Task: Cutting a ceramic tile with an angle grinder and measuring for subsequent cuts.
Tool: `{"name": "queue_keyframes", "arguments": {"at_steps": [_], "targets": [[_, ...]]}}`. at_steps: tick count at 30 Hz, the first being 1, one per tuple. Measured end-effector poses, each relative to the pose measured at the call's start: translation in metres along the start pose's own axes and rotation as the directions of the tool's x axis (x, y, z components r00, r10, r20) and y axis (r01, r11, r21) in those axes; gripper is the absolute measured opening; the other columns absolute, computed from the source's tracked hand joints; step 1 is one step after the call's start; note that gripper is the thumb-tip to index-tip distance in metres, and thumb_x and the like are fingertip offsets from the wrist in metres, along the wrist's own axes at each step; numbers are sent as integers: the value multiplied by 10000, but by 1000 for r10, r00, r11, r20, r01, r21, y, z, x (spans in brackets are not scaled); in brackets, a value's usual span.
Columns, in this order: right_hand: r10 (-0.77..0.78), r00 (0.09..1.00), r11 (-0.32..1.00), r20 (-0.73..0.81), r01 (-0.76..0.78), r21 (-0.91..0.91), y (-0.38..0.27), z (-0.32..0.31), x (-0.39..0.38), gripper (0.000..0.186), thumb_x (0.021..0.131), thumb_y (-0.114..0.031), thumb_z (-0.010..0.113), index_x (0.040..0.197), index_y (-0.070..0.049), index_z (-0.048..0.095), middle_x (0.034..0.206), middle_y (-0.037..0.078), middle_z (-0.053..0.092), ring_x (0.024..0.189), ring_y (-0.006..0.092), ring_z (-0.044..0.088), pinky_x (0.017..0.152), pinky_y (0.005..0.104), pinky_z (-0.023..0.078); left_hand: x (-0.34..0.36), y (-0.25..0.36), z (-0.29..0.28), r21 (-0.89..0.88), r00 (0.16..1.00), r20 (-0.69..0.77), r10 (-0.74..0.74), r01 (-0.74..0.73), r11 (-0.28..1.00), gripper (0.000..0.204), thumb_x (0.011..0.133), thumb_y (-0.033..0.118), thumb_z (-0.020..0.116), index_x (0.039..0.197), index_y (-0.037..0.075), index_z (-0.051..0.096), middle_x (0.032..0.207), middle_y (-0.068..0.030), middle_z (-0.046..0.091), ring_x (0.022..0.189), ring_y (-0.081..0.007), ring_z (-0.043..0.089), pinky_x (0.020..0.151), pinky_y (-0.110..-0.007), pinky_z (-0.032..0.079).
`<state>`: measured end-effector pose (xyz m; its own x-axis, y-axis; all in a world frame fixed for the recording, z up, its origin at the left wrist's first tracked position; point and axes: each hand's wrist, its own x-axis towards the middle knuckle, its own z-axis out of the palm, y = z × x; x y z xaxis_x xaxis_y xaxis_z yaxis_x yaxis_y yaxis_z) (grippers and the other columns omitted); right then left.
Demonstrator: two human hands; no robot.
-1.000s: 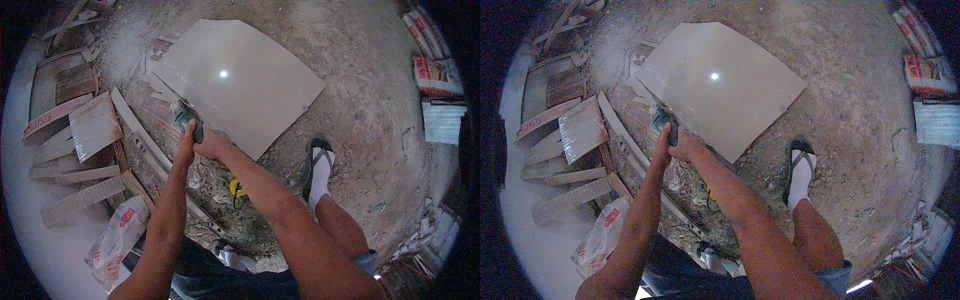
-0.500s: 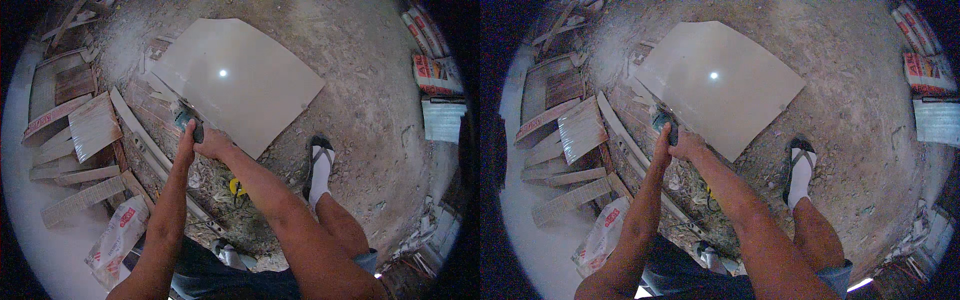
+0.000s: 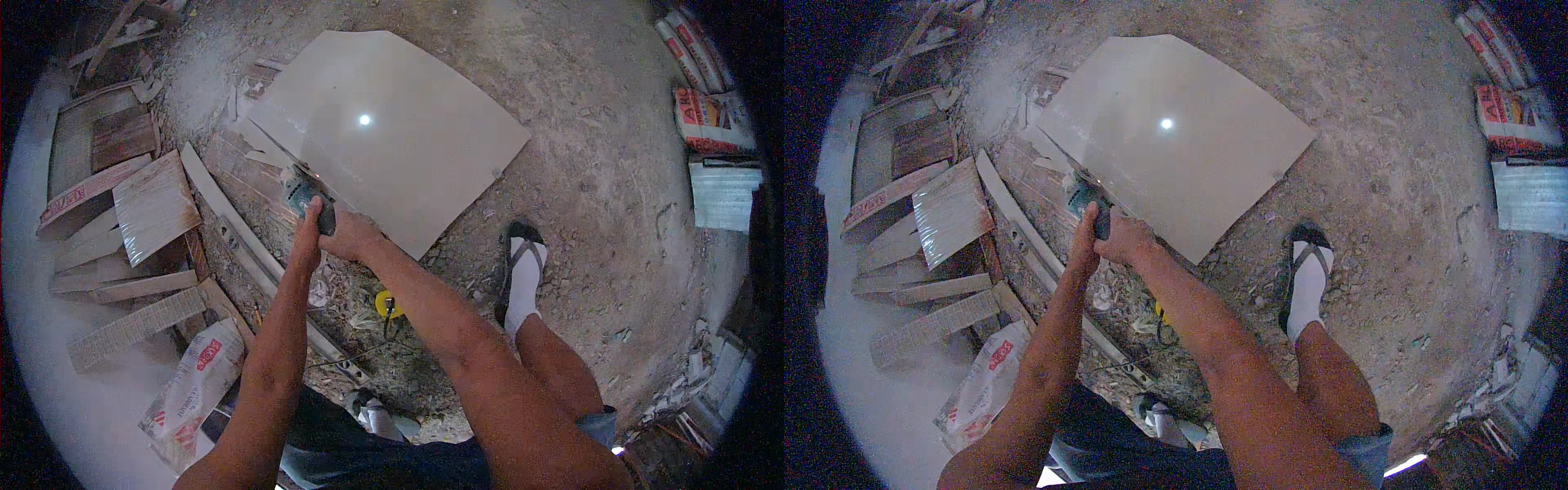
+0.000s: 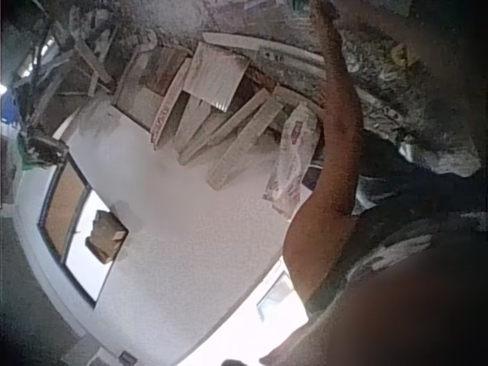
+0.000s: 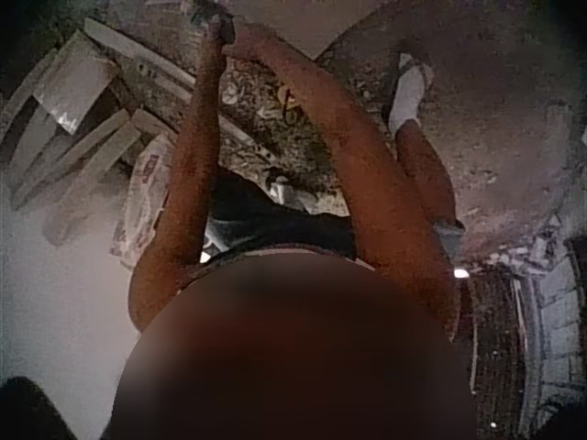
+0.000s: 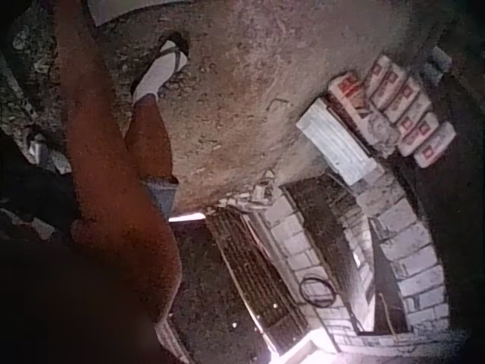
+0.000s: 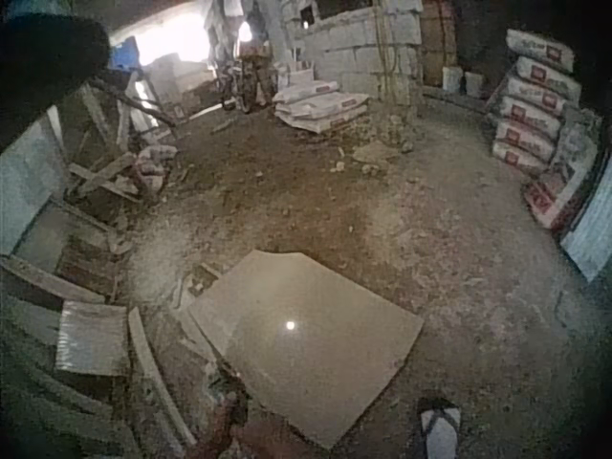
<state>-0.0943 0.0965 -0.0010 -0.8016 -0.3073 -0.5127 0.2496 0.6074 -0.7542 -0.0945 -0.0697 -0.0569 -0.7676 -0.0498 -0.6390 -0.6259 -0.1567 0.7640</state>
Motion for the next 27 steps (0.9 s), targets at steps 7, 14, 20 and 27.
{"name": "queue_keyframes", "arguments": {"at_steps": [7,14,20,27], "targets": [[-4,1000,1000,-16,4,-10,12,5,2,676,723,-506,642,1157,4,549,1069,264,668,1009,428,647,920,509,495,-9,2,12,23,998,54,14,-16,1000,733,858,602,653,1220,-29,570,1132,-110,618,1005,-222,607,908,-371,476],[-3,1000,1000,-2,3,10,3,-1,-7,652,717,-472,652,1152,-3,530,1104,280,649,1044,430,632,925,496,492,-11,-1,10,9,995,24,97,-97,995,704,871,589,646,1230,-11,567,1124,-93,619,1006,-220,608,918,-361,471],[-4,1000,1000,-4,4,20,2,-1,-9,698,705,-460,680,1184,16,505,1123,283,648,1056,433,633,942,496,495,-7,-8,4,-17,998,31,49,-49,999,704,872,601,636,1226,-4,573,1112,-92,623,995,-207,608,924,-343,468],[-10,999,1000,-51,11,25,13,5,-9,679,693,-482,654,1149,3,522,1096,290,649,1035,456,630,937,512,490,-13,-4,15,11,1000,-14,-10,10,1000,708,859,613,643,1200,-6,590,1079,-89,639,958,-206,621,893,-349,487]]}}
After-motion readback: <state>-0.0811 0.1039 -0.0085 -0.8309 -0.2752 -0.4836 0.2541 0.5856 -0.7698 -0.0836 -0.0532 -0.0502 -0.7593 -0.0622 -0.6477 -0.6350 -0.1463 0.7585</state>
